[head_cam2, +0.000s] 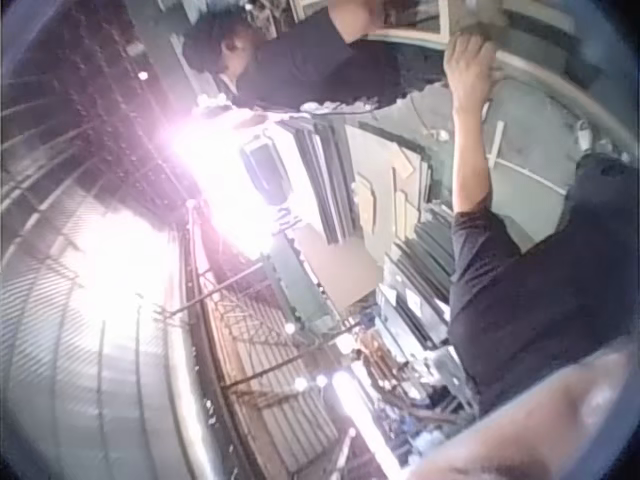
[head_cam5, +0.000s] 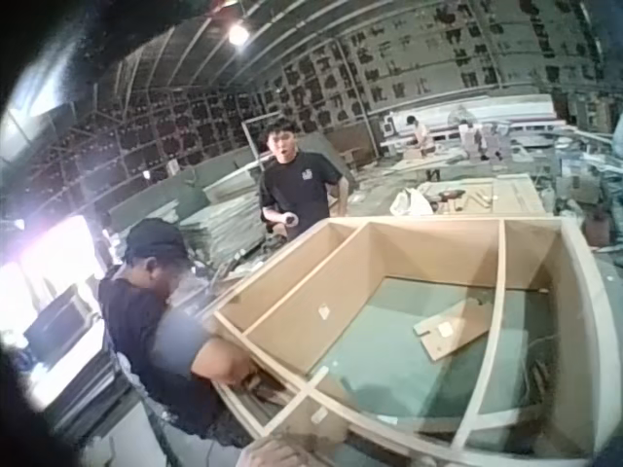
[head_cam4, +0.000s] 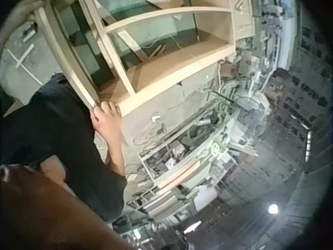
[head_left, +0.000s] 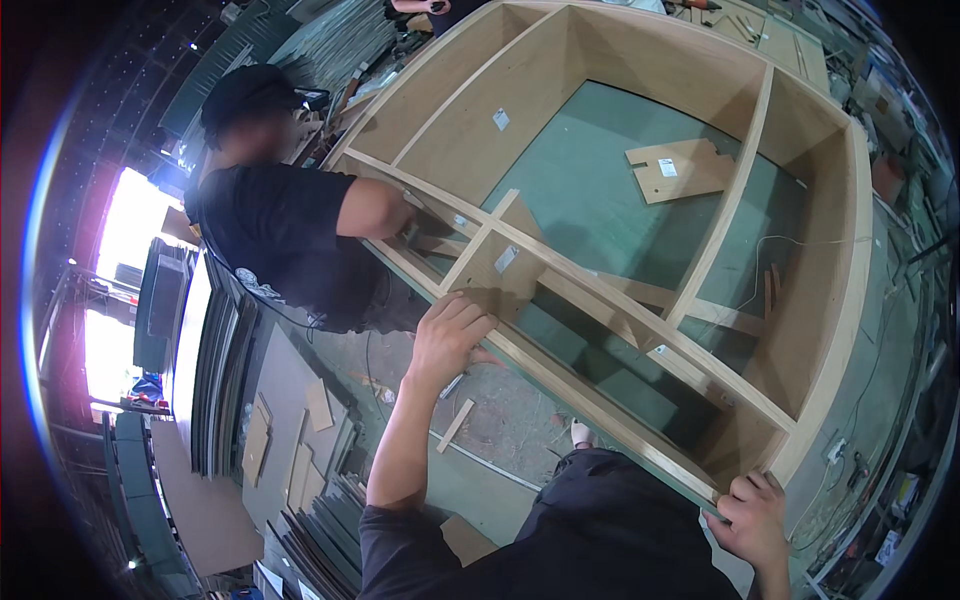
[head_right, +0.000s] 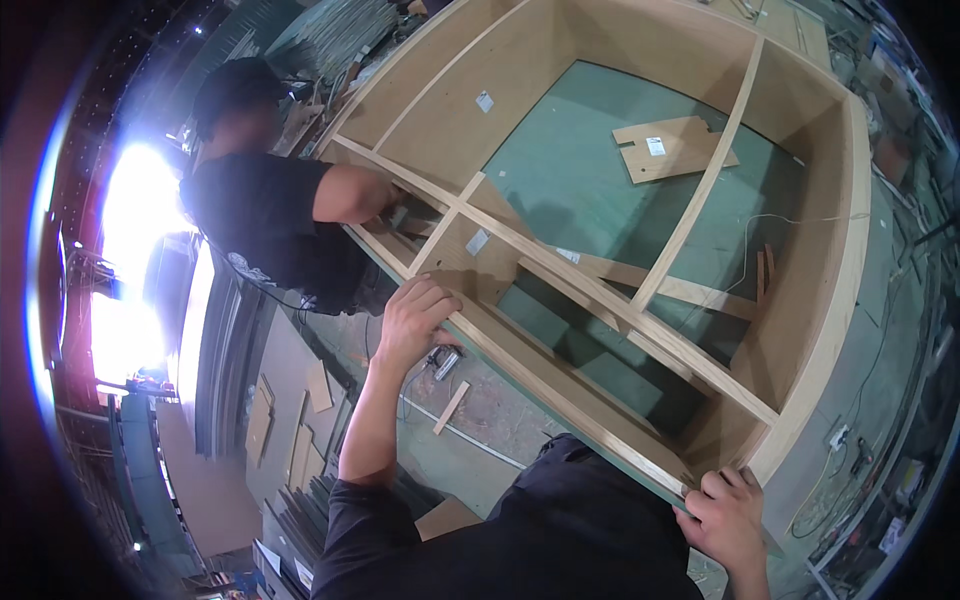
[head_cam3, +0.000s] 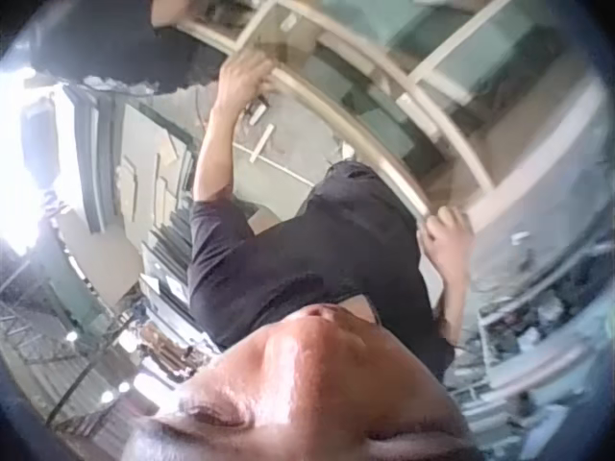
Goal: Assembling a large wooden cabinet or shelving unit by holding panels and using a pneumatic tool in a workshop.
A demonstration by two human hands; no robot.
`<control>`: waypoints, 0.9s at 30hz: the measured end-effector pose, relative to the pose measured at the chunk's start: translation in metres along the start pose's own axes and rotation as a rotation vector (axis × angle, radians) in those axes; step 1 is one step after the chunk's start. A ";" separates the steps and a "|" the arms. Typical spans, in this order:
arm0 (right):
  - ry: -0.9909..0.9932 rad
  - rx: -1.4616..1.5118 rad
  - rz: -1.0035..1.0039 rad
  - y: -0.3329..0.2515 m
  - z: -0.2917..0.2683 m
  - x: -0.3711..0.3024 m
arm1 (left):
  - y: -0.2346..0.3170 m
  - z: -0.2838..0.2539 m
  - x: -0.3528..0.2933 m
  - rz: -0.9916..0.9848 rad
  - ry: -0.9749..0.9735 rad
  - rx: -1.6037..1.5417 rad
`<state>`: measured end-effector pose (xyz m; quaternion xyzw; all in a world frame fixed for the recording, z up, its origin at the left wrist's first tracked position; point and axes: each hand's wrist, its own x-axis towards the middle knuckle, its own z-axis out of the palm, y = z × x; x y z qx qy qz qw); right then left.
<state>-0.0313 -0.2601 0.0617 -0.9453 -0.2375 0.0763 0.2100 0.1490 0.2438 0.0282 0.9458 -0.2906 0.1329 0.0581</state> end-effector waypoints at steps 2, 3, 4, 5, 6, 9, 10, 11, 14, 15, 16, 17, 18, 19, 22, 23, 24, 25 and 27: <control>0.005 -0.001 -0.012 0.000 0.002 -0.001 | 0.000 0.001 -0.001 -0.002 -0.004 -0.015; 0.002 -0.002 -0.007 0.000 0.002 -0.001 | 0.000 -0.001 -0.001 -0.010 0.000 -0.008; -0.001 -0.003 -0.002 0.001 0.002 -0.001 | 0.001 -0.002 0.000 -0.007 0.007 -0.011; -0.001 -0.005 -0.014 0.000 0.001 -0.001 | 0.002 -0.002 0.000 -0.005 0.013 -0.015; -0.002 0.002 -0.001 0.000 0.001 -0.001 | 0.003 -0.003 0.002 -0.003 0.032 -0.025; 0.014 0.014 -0.002 -0.002 -0.001 0.000 | 0.003 -0.002 -0.001 -0.003 0.028 -0.037; 0.011 0.010 -0.013 -0.001 0.000 0.000 | 0.001 0.000 -0.003 -0.005 0.012 -0.033; 0.008 0.007 -0.024 -0.001 0.000 -0.001 | -0.001 0.000 -0.005 -0.013 0.020 -0.026; 0.016 0.024 -0.005 0.002 0.004 -0.004 | -0.003 0.005 -0.003 0.022 0.040 -0.027; 0.017 0.017 -0.017 0.002 0.004 -0.004 | -0.003 0.005 -0.005 0.013 0.050 -0.023; 0.030 0.024 -0.024 0.001 0.004 -0.003 | -0.002 0.004 -0.006 0.014 0.045 -0.029; 0.044 0.032 -0.031 0.001 0.004 -0.002 | -0.003 0.004 -0.008 0.015 0.040 -0.034; 0.045 0.025 -0.041 0.001 0.004 -0.002 | -0.004 0.006 -0.009 0.007 0.048 -0.030; 0.058 0.035 -0.054 0.001 0.005 -0.002 | -0.005 0.008 -0.011 0.014 0.059 -0.024; 0.067 0.030 -0.071 0.002 0.003 -0.002 | -0.004 0.010 -0.009 0.018 0.087 -0.040; 0.062 0.023 -0.070 0.002 0.002 -0.003 | -0.004 0.010 -0.008 0.019 0.094 -0.062; 0.087 0.027 -0.074 -0.004 0.001 0.003 | -0.006 0.011 -0.009 0.030 0.101 -0.044; 0.085 0.023 -0.086 -0.010 -0.006 0.005 | -0.007 0.013 -0.011 0.019 0.107 -0.039; 0.021 0.081 -0.121 -0.022 -0.024 0.011 | -0.007 0.014 -0.012 0.026 0.121 -0.050</control>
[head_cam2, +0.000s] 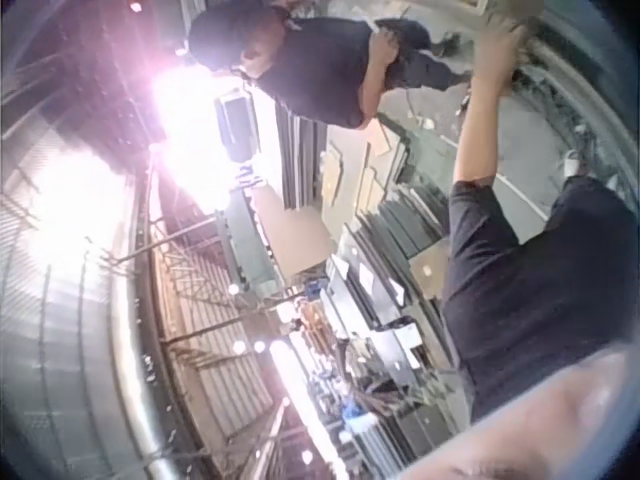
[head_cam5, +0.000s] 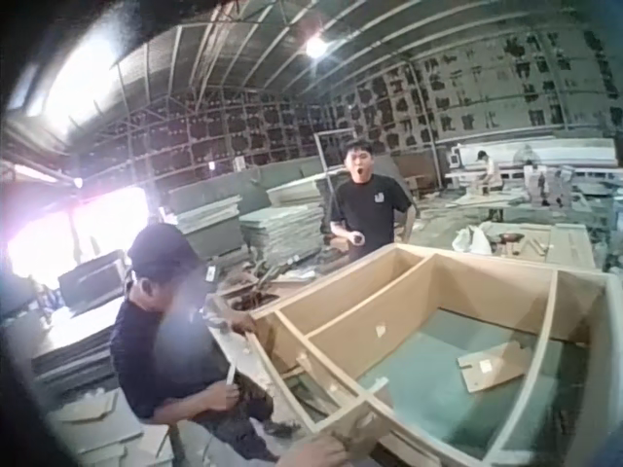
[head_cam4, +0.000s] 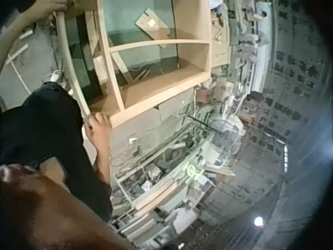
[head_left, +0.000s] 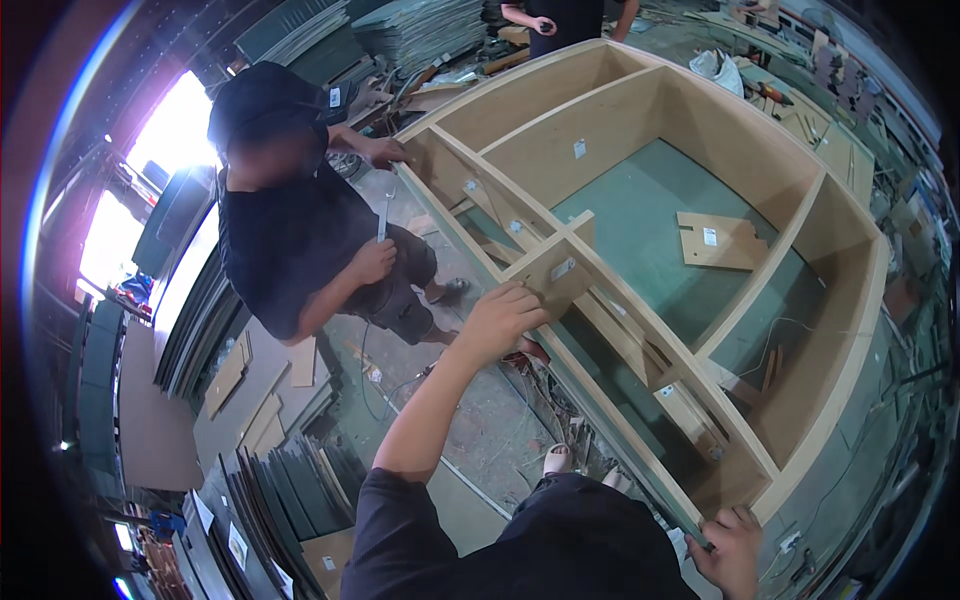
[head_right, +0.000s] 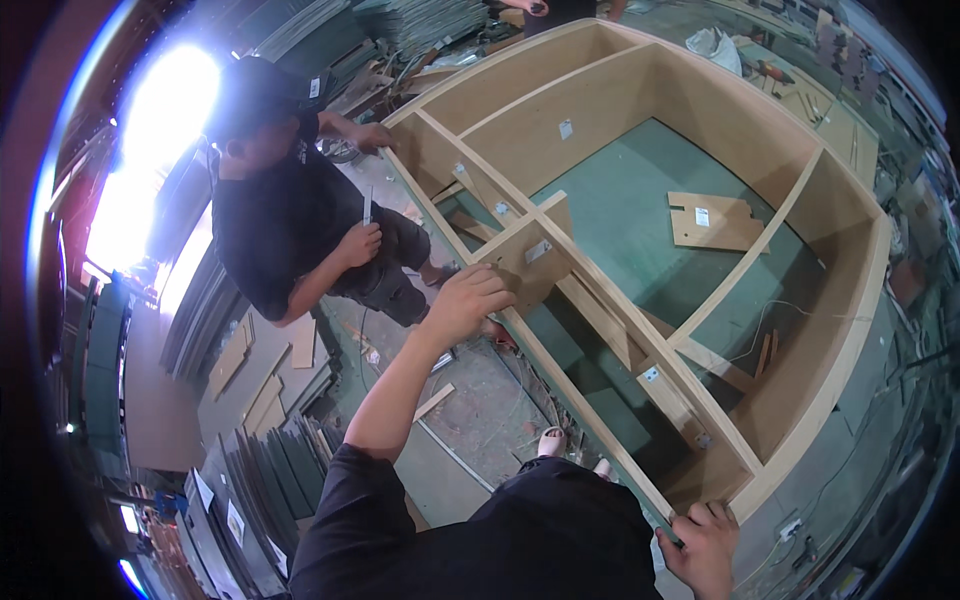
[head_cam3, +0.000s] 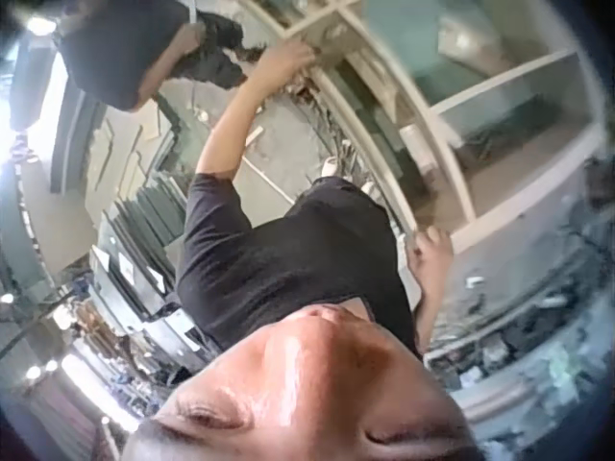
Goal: Assembling a large wooden cabinet or shelving unit by holding panels and using a pneumatic tool in a workshop.
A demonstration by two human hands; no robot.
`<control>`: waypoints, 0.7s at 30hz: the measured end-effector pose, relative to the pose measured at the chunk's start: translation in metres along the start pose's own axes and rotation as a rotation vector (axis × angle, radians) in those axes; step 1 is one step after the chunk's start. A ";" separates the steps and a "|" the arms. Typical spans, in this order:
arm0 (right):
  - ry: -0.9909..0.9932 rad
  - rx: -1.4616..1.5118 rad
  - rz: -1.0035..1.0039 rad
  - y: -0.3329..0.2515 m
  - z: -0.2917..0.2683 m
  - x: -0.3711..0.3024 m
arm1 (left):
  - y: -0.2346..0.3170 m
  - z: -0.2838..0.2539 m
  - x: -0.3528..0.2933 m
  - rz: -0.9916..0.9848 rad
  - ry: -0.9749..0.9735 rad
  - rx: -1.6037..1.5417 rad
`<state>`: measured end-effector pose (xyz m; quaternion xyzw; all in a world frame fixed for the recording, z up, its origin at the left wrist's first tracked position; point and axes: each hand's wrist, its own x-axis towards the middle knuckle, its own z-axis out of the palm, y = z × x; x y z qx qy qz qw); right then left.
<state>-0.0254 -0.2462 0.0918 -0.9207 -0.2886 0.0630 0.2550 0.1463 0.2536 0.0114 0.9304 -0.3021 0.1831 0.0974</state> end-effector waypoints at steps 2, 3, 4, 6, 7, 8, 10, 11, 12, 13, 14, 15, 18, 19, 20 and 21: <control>-0.015 -0.011 0.004 0.002 0.001 -0.003 | 0.001 -0.002 0.001 -0.016 -0.005 -0.025; -0.027 -0.016 0.018 0.003 0.002 -0.005 | 0.003 -0.004 0.002 -0.025 -0.018 -0.055; -0.029 -0.021 0.012 0.003 0.002 -0.006 | 0.005 -0.006 0.003 -0.030 -0.012 -0.052; -0.045 -0.040 0.027 0.002 0.001 -0.006 | 0.010 -0.011 0.004 -0.055 -0.028 -0.047; -0.048 -0.043 0.019 0.001 0.000 -0.006 | 0.009 -0.010 0.002 -0.061 -0.024 -0.043; -0.065 -0.046 0.031 0.001 -0.001 -0.006 | 0.007 -0.008 0.000 -0.062 -0.041 -0.046; -0.085 -0.053 0.041 0.000 -0.002 -0.006 | 0.006 -0.007 0.000 -0.067 -0.054 -0.050; -0.098 -0.044 0.048 0.000 -0.002 -0.006 | 0.006 -0.007 -0.001 -0.061 -0.055 -0.047; -0.111 -0.035 0.057 0.000 -0.002 -0.006 | 0.007 -0.008 -0.001 -0.054 -0.057 -0.045; -0.113 -0.038 0.054 0.000 -0.002 -0.006 | 0.007 -0.009 -0.001 -0.058 -0.054 -0.045; -0.098 -0.046 0.049 0.000 -0.001 -0.006 | 0.007 -0.010 -0.001 -0.061 -0.064 -0.042; -0.084 -0.052 0.043 0.000 0.000 -0.006 | 0.009 -0.011 -0.002 -0.064 -0.075 -0.039; -0.090 -0.075 0.023 -0.002 -0.001 -0.004 | 0.023 -0.006 -0.009 -0.077 0.069 -0.126; -0.092 -0.079 0.019 -0.002 0.000 -0.003 | 0.032 -0.002 -0.011 -0.054 0.034 -0.084; -0.072 -0.077 0.010 -0.002 0.000 -0.003 | 0.049 0.006 -0.010 -0.024 0.040 -0.106; -0.054 -0.074 0.004 -0.002 0.002 -0.003 | 0.072 0.011 -0.005 0.008 0.044 -0.131</control>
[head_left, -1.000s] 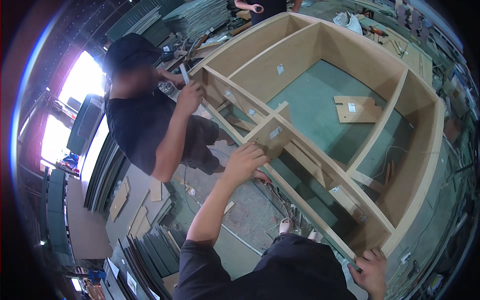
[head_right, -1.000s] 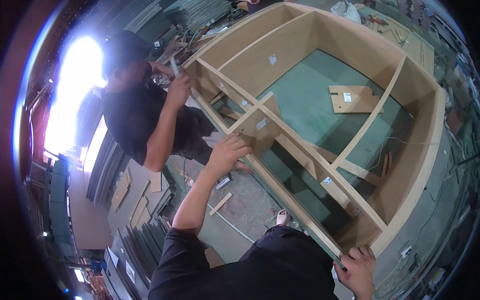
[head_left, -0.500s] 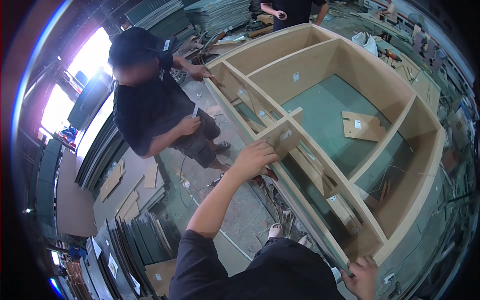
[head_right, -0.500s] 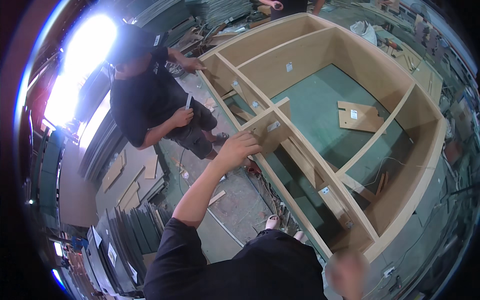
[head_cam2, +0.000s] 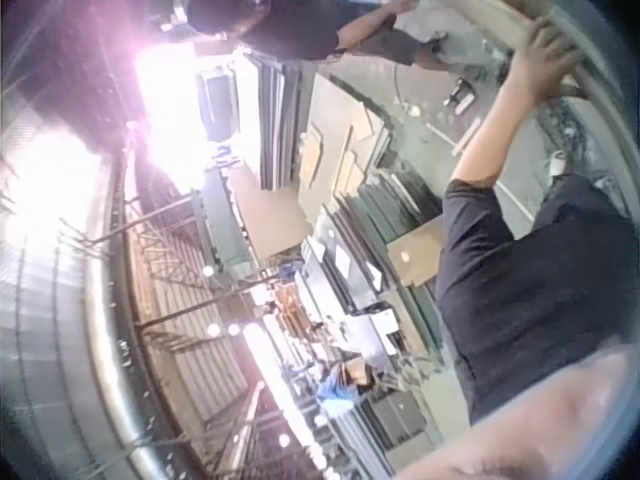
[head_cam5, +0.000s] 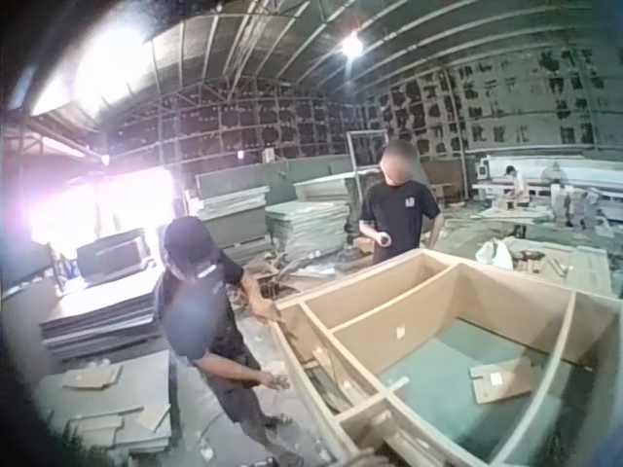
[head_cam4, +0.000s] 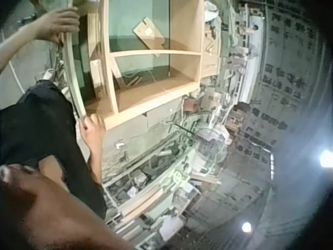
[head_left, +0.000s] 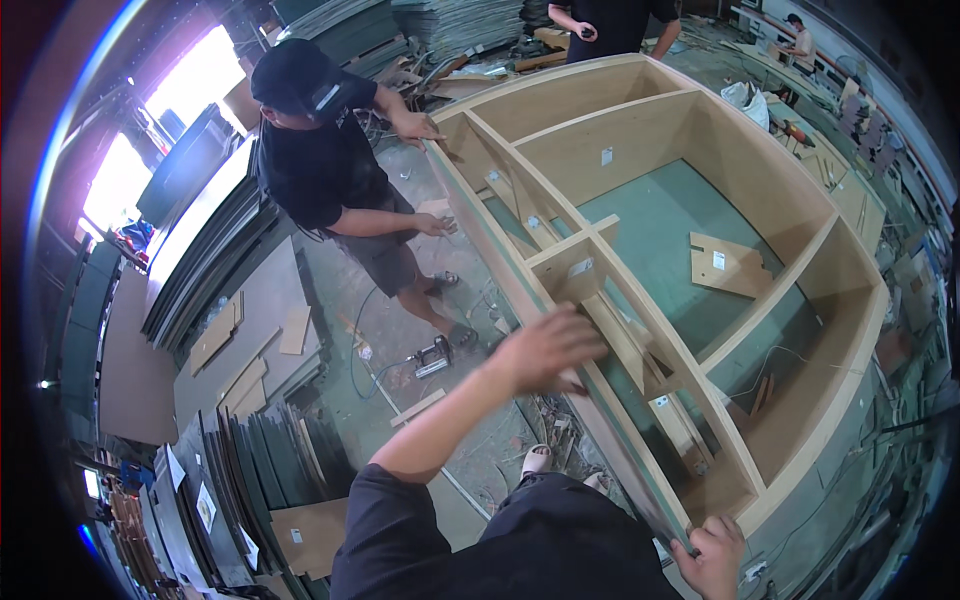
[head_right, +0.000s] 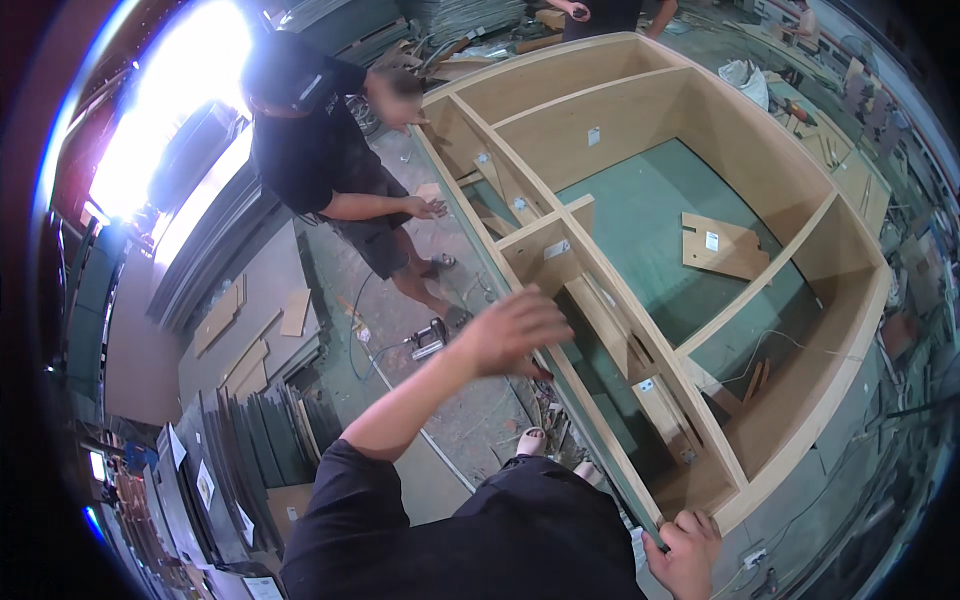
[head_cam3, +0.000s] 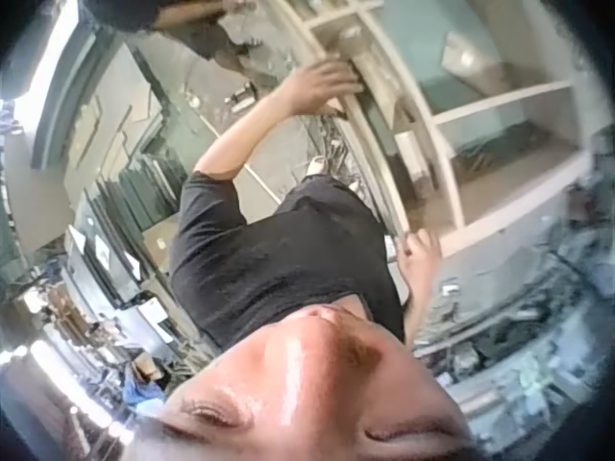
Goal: Assembling a large wooden cabinet or shelving unit by holding panels and using a pneumatic tool in a workshop.
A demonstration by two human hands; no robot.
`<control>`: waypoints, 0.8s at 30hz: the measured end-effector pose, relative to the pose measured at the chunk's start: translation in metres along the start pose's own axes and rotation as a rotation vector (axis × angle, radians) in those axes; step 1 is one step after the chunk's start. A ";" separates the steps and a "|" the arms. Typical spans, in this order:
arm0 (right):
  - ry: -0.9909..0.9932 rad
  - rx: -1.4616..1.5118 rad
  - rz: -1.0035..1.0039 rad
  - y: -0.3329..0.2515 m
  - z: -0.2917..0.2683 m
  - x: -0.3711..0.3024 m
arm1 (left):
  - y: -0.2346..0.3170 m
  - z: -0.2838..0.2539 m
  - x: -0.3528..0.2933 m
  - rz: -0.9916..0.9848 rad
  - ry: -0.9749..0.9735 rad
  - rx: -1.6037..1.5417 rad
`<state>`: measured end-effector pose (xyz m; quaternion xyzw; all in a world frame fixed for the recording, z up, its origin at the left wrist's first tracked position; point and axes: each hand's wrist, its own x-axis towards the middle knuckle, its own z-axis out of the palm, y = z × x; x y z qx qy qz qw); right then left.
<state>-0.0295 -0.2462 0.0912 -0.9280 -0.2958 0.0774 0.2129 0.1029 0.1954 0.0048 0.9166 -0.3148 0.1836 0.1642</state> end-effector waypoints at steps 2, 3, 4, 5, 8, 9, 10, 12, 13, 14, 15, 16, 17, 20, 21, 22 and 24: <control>0.036 -0.008 0.001 0.019 0.018 -0.011 | 0.048 0.013 0.009 0.146 -0.018 -0.041; 0.075 -0.011 -0.005 0.026 0.025 -0.014 | 0.072 0.023 0.012 0.181 -0.014 -0.054; 0.069 -0.016 0.002 0.027 0.026 -0.015 | 0.094 0.031 0.017 0.178 -0.011 -0.082; 0.052 -0.024 0.010 0.027 0.025 -0.015 | 0.110 0.035 0.020 0.177 -0.008 -0.110; 0.029 -0.034 0.025 0.025 0.023 -0.013 | 0.130 0.039 0.019 0.091 -0.009 -0.131; 0.028 -0.022 0.028 0.023 0.023 -0.013 | 0.131 0.043 0.018 0.088 -0.010 -0.140; 0.029 -0.011 0.034 0.020 0.022 -0.011 | 0.129 0.048 0.016 0.092 0.019 -0.144; 0.051 -0.011 0.021 0.021 0.023 -0.008 | 0.126 0.055 0.016 0.098 0.068 -0.171; 0.081 -0.010 0.004 0.021 0.024 -0.007 | 0.126 0.056 0.016 0.086 0.066 -0.175; 0.075 0.006 0.016 0.019 0.023 -0.008 | 0.126 0.057 0.015 0.095 0.065 -0.171; 0.064 0.005 0.010 0.019 0.023 -0.008 | 0.126 0.057 0.015 0.104 0.066 -0.164; 0.068 0.007 0.019 0.019 0.024 -0.008 | 0.126 0.059 0.014 0.100 0.069 -0.178; 0.071 0.010 0.027 0.019 0.025 -0.008 | 0.127 0.059 0.014 0.085 0.073 -0.177; 0.072 -0.005 0.005 0.020 0.027 -0.008 | 0.127 0.057 0.013 0.076 0.077 -0.171; 0.057 -0.004 -0.004 0.021 0.028 -0.009 | 0.126 0.057 0.013 0.084 0.083 -0.170; 0.063 -0.012 0.003 0.022 0.029 -0.010 | 0.126 0.058 0.013 0.093 0.089 -0.169; 0.063 -0.020 0.001 0.024 0.031 -0.012 | 0.128 0.060 0.013 0.085 0.085 -0.169</control>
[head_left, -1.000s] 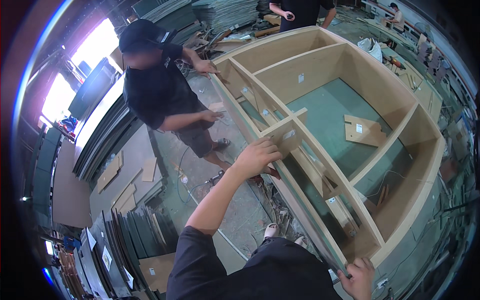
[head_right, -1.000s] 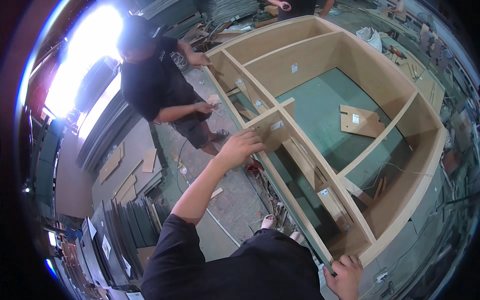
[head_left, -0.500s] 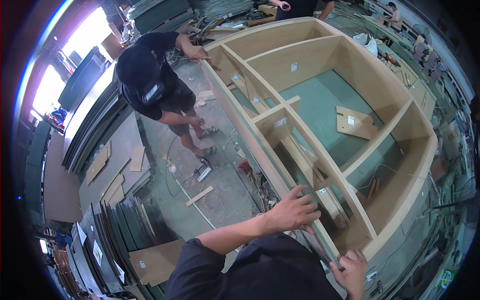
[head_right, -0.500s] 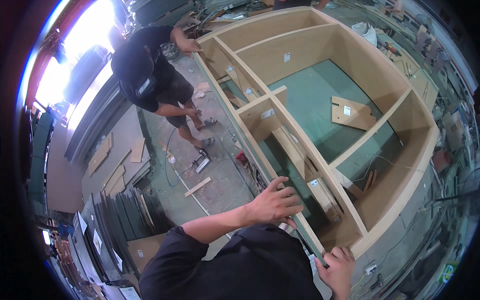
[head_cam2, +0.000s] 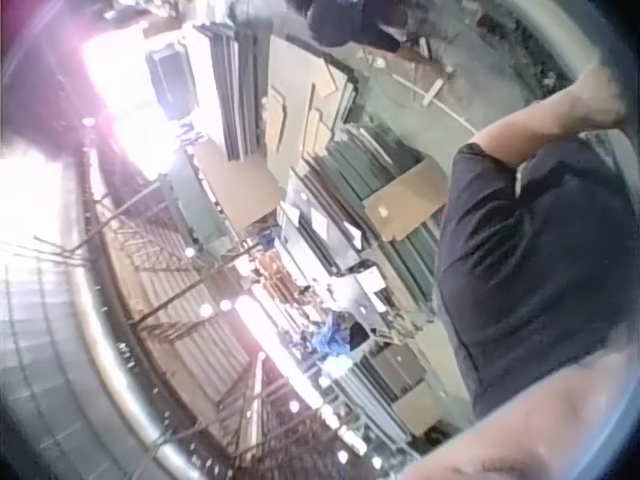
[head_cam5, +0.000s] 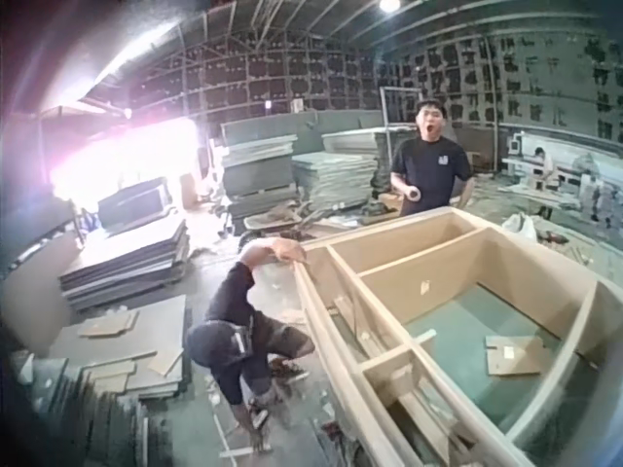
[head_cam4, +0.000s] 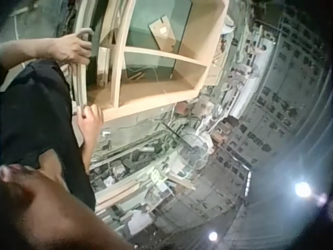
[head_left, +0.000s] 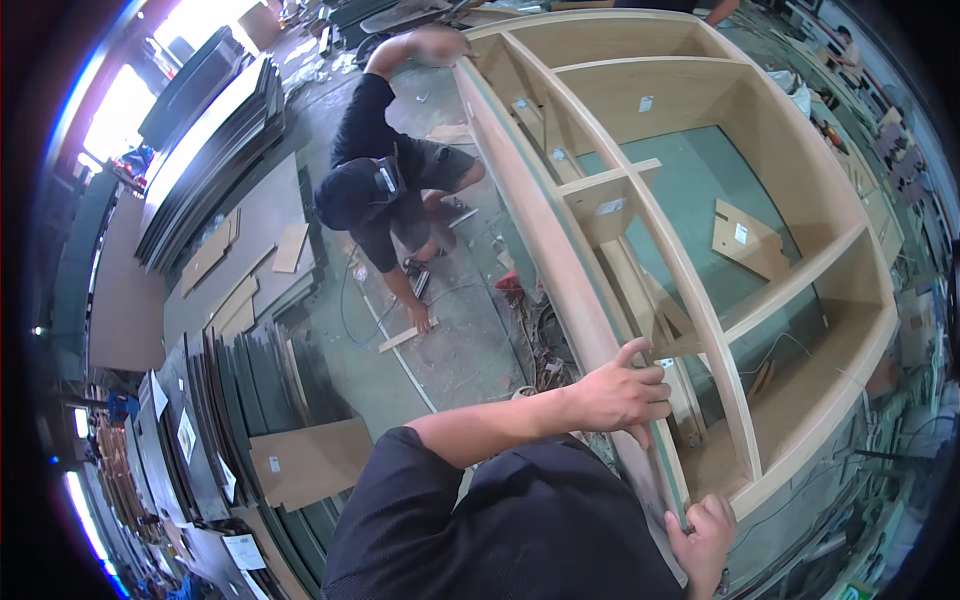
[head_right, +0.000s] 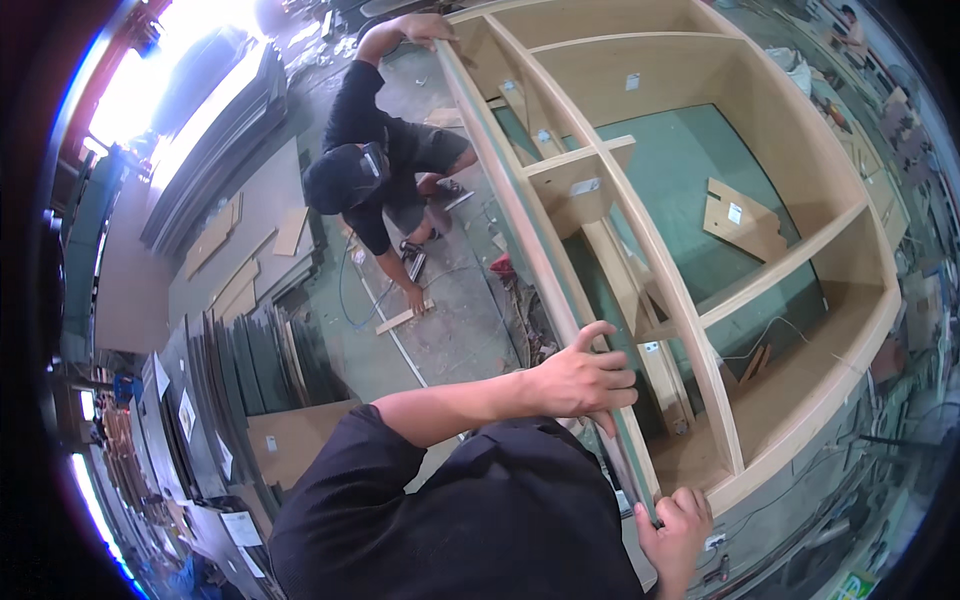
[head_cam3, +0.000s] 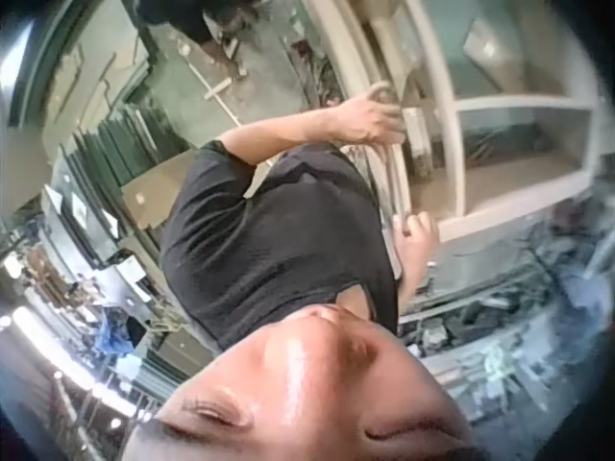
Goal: Assembling a large wooden cabinet or shelving unit by holding panels and using a pneumatic tool in a workshop.
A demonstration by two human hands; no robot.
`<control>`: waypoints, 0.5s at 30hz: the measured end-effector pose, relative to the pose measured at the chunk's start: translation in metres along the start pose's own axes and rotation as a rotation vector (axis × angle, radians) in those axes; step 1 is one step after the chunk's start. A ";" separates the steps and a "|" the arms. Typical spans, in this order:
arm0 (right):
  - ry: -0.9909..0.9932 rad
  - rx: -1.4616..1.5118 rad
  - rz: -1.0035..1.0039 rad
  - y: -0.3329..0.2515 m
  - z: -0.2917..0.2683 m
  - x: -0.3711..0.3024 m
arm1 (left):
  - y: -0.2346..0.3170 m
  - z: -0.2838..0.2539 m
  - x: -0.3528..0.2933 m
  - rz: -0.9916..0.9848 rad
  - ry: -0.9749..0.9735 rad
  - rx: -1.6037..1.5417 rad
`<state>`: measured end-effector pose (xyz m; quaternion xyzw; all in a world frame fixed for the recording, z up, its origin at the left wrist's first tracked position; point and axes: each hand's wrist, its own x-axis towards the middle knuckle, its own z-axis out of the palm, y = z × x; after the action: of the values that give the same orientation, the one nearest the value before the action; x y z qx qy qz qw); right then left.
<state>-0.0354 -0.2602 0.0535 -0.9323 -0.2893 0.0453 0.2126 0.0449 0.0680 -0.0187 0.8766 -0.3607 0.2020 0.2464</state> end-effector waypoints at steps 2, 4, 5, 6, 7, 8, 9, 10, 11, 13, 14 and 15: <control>-0.012 -0.006 0.025 0.001 0.001 -0.001 | -0.001 -0.002 -0.002 0.015 -0.029 0.023; -0.009 -0.011 0.024 -0.001 0.001 -0.001 | -0.001 -0.001 -0.002 0.016 -0.016 0.026; -0.001 -0.013 0.029 -0.002 0.001 -0.001 | -0.001 0.000 -0.002 0.024 -0.008 0.028; -0.003 -0.016 0.030 -0.003 0.000 0.000 | -0.002 0.001 -0.002 0.023 -0.006 0.026; -0.034 -0.031 0.061 -0.005 -0.002 0.000 | -0.001 0.001 -0.001 0.023 -0.008 0.038; -0.065 -0.046 0.093 -0.007 -0.004 -0.001 | -0.001 0.001 -0.001 0.023 -0.010 0.049; -0.062 -0.051 0.093 -0.007 -0.004 0.000 | -0.002 0.002 -0.001 0.027 -0.005 0.049; -0.062 -0.044 0.090 -0.007 -0.004 0.000 | -0.002 0.004 -0.002 0.025 0.005 0.039; -0.062 -0.037 0.086 -0.007 -0.005 0.000 | -0.002 0.005 -0.003 0.022 0.016 0.029; -0.074 -0.041 0.090 -0.009 -0.007 0.002 | -0.002 0.005 -0.003 0.016 0.018 0.006; -0.089 -0.039 0.092 -0.009 -0.008 0.002 | -0.002 0.005 -0.003 0.006 0.015 -0.017; -0.088 -0.042 0.091 -0.010 -0.008 0.003 | -0.002 0.005 -0.003 0.007 0.018 -0.016</control>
<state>-0.0364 -0.2536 0.0650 -0.9459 -0.2563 0.0897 0.1778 0.0452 0.0676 -0.0246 0.8714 -0.3634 0.2077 0.2560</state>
